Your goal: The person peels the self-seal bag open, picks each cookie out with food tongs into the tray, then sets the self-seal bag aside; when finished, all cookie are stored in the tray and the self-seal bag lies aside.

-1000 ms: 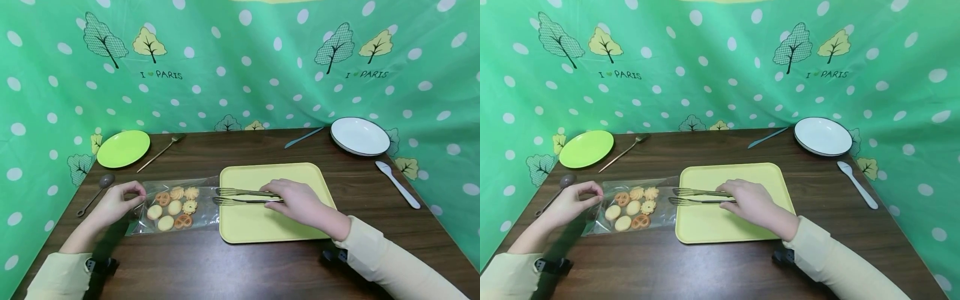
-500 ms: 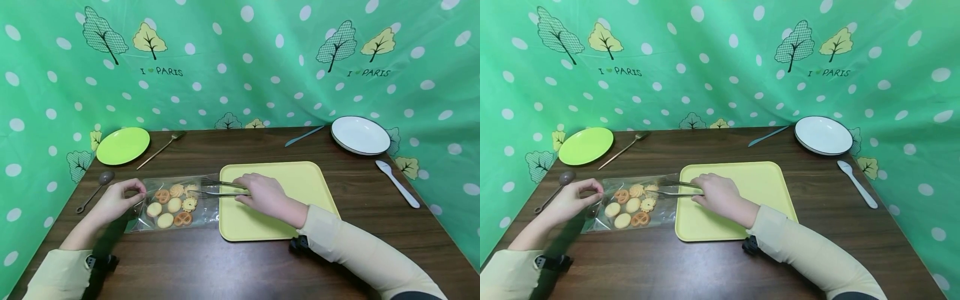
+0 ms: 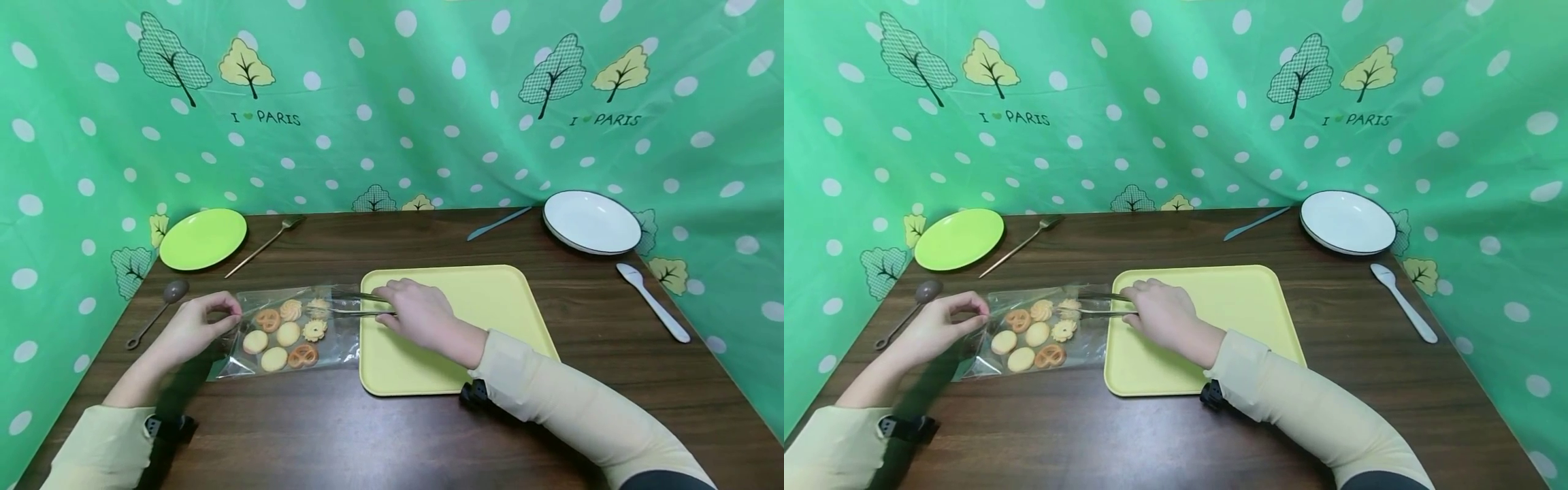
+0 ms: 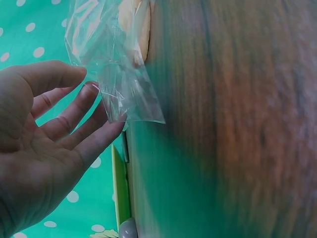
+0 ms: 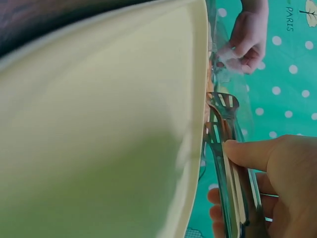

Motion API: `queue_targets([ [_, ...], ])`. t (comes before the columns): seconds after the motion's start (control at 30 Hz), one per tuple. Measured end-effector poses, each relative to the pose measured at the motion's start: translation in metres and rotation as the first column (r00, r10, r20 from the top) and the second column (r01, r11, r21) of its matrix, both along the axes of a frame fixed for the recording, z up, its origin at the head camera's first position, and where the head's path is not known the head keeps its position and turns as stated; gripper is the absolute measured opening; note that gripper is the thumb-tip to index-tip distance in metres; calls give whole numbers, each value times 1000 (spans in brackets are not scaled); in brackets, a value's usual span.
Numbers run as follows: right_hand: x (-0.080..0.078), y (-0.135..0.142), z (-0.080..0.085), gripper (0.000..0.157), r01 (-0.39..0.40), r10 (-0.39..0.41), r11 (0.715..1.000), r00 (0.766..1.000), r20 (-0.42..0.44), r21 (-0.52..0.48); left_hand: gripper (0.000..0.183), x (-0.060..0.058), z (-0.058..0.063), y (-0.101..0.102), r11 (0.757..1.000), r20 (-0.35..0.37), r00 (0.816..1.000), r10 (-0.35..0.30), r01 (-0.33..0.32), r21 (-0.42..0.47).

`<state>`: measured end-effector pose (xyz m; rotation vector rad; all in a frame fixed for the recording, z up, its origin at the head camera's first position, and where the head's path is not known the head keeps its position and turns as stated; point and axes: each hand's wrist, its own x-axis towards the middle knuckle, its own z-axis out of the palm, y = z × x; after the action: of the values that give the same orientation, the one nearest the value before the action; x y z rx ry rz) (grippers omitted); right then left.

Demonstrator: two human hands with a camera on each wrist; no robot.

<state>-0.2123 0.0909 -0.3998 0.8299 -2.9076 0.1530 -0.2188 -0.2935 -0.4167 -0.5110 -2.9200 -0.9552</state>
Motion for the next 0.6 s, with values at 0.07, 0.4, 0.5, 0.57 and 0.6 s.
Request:
queue_targets([
  [0.07, 0, 2, 1, 43, 3, -3, 1000, 1000, -11, 3, 10, -1, -1, 0, 1000, 4, 1000, -2, 2, 7],
  [0.4, -2, 7, 5, 53, -15, 19, 997, 998, 54, -73, 8, -4, -3, 0, 1000, -3, 1000, -11, 11, -2],
  [0.5, -2, 8, 4, 53, -17, 22, 996, 998, 57, -84, 8, -4, -2, 1, 1000, 1, 1000, -10, 10, -5],
  [0.57, -2, 8, 4, 53, -13, 18, 996, 998, 55, -89, 7, -3, -1, 2, 1000, 6, 1000, -8, 8, -10],
  [0.6, -2, 8, 3, 52, -6, 12, 996, 998, 61, -93, 6, -3, -1, 2, 1000, 10, 1000, -6, 6, -12],
])
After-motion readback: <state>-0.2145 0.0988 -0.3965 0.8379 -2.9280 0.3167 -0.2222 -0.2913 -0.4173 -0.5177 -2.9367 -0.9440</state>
